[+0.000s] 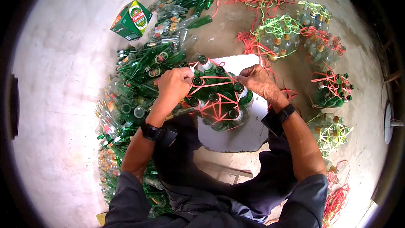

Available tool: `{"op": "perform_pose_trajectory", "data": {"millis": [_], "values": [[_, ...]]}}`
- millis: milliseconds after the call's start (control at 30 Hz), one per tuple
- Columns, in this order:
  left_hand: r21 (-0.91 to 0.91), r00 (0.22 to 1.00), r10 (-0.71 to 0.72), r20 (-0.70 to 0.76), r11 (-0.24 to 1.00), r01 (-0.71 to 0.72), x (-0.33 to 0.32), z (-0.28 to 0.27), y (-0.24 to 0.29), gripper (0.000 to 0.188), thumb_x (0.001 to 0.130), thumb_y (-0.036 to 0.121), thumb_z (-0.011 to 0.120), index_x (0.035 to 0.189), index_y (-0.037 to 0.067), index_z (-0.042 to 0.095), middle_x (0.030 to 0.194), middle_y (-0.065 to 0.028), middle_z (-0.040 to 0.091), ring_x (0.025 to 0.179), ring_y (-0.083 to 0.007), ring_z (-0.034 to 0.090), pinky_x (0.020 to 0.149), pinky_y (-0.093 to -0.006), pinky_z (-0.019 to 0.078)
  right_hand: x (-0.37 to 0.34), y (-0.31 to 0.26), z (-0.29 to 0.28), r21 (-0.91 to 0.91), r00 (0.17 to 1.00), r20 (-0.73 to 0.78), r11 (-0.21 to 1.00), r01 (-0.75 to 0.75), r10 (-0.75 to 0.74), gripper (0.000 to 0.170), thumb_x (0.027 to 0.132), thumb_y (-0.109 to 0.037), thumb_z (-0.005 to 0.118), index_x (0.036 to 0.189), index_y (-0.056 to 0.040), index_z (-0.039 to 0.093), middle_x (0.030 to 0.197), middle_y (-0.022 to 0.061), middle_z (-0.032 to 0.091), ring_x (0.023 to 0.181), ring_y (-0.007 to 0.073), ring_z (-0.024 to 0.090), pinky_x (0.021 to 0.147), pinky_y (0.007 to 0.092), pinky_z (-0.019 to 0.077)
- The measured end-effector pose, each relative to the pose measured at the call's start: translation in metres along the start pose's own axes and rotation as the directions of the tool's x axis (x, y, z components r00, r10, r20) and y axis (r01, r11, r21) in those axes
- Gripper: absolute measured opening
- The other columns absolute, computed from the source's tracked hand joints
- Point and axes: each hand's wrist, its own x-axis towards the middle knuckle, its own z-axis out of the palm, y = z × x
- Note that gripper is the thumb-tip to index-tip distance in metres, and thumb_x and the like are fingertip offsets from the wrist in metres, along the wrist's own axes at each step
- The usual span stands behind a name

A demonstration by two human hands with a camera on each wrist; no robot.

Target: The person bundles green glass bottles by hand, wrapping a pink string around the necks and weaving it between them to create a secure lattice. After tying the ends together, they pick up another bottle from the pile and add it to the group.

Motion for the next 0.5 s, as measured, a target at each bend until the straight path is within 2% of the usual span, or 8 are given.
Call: {"op": "perform_pose_trajectory", "data": {"millis": [100, 367, 433, 500], "values": [[0.09, 0.999, 0.02, -0.026, 0.996, -0.018, -0.001, 0.002, 0.002, 0.008, 0.08, 0.011, 0.067, 0.084, 0.014, 0.073, 0.08, -0.0162, 0.07, 0.077, -0.0397, 0.067, 0.067, -0.0471, 0.0518, 0.0, 0.003, 0.001, 0.026, 0.999, -0.03, 0.999, -0.02, 0.021, 0.023, 0.089, -0.02, 0.073, 0.081, 0.0024, 0.075, 0.062, 0.0021, 0.065, 0.06, 0.0068, 0.053, 0.06, 0.0298, 0.046], [0.083, 0.998, 0.045, -0.047, 0.996, -0.041, -0.003, 0.001, 0.007, 0.008, 0.077, 0.014, 0.068, 0.082, 0.012, 0.074, 0.078, -0.0176, 0.07, 0.075, -0.0399, 0.068, 0.066, -0.0488, 0.0527, -0.009, -0.011, -0.007, 0.042, 0.998, -0.061, 0.999, -0.015, 0.017, 0.027, 0.086, -0.023, 0.078, 0.077, 0.0021, 0.075, 0.058, -0.0009, 0.06, 0.058, 0.0058, 0.049, 0.056, 0.0292, 0.0437], [0.089, 0.996, 0.063, -0.057, 0.994, -0.058, -0.004, 0.002, 0.005, 0.008, 0.077, 0.015, 0.068, 0.082, 0.012, 0.074, 0.077, -0.0172, 0.07, 0.074, -0.0396, 0.068, 0.066, -0.0483, 0.0528, -0.01, -0.01, -0.015, 0.002, 0.996, -0.076, 0.999, -0.042, 0.043, 0.027, 0.088, -0.021, 0.079, 0.077, 0.0032, 0.074, 0.061, -0.0038, 0.057, 0.059, 0.0049, 0.043, 0.053, 0.0271, 0.0369], [0.097, 0.993, 0.098, -0.068, 0.991, -0.091, -0.007, 0.0, 0.008, 0.008, 0.08, 0.011, 0.068, 0.085, 0.016, 0.073, 0.08, -0.0142, 0.07, 0.078, -0.0383, 0.068, 0.067, -0.0473, 0.0516, -0.013, -0.01, -0.017, -0.045, 0.996, -0.083, 0.998, -0.044, 0.04, 0.03, 0.086, -0.024, 0.08, 0.075, 0.0029, 0.073, 0.058, -0.002, 0.055, 0.057, 0.0063, 0.043, 0.053, 0.0291, 0.0386]]}}
